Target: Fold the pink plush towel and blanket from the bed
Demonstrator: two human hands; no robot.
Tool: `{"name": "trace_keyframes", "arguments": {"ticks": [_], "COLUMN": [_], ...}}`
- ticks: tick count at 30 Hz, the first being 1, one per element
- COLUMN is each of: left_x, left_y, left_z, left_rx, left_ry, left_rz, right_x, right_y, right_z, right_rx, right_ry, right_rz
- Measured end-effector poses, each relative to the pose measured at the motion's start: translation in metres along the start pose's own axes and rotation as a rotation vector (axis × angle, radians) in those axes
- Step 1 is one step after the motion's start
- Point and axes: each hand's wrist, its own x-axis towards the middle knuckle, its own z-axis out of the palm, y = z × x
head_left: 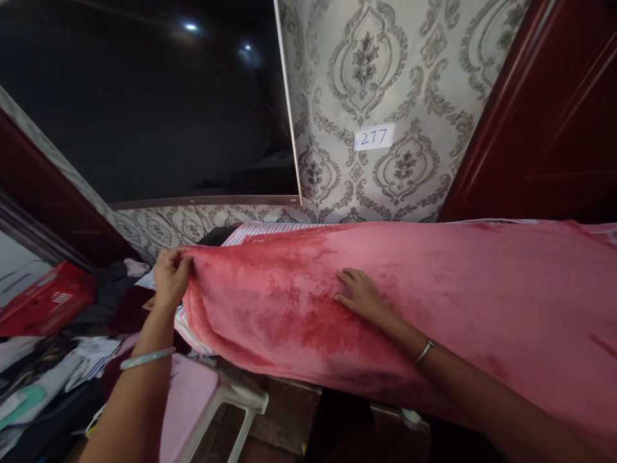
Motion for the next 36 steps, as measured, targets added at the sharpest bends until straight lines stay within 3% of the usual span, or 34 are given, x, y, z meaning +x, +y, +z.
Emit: {"name": "trace_keyframes", "arguments": {"ticks": [6, 12, 19, 22, 28, 36], "left_x": [0.008, 0.011, 0.017, 0.022, 0.032, 0.025], "left_y": [0.031, 0.045, 0.047, 0.049, 0.062, 0.081], "left_z": [-0.006, -0.008, -0.012, -0.011, -0.013, -0.045], "left_rx": [0.050, 0.049, 0.132, 0.166, 0.226, 0.234], "left_ry": [0.079, 0.099, 0.045, -0.010, -0.050, 0.005], "left_rz": [0.075, 0.124, 0.103, 0.098, 0.104, 0.148], "right_x": [-0.001, 0.002, 0.000, 0.004, 0.007, -0.014], "right_y": [-0.013, -0.020, 0.002, 0.014, 0.027, 0.022], "right_z": [-0.006, -0.013, -0.030, -0.049, -0.083, -0.111], "right_rx": [-0.028, -0.070, 0.255, 0.275, 0.201, 0.186], "right_ry": [-0.007, -0.062, 0.252, 0.351, 0.352, 0.271], "right_rz": [0.027, 0.090, 0.155, 0.106, -0.002, -0.192]}}
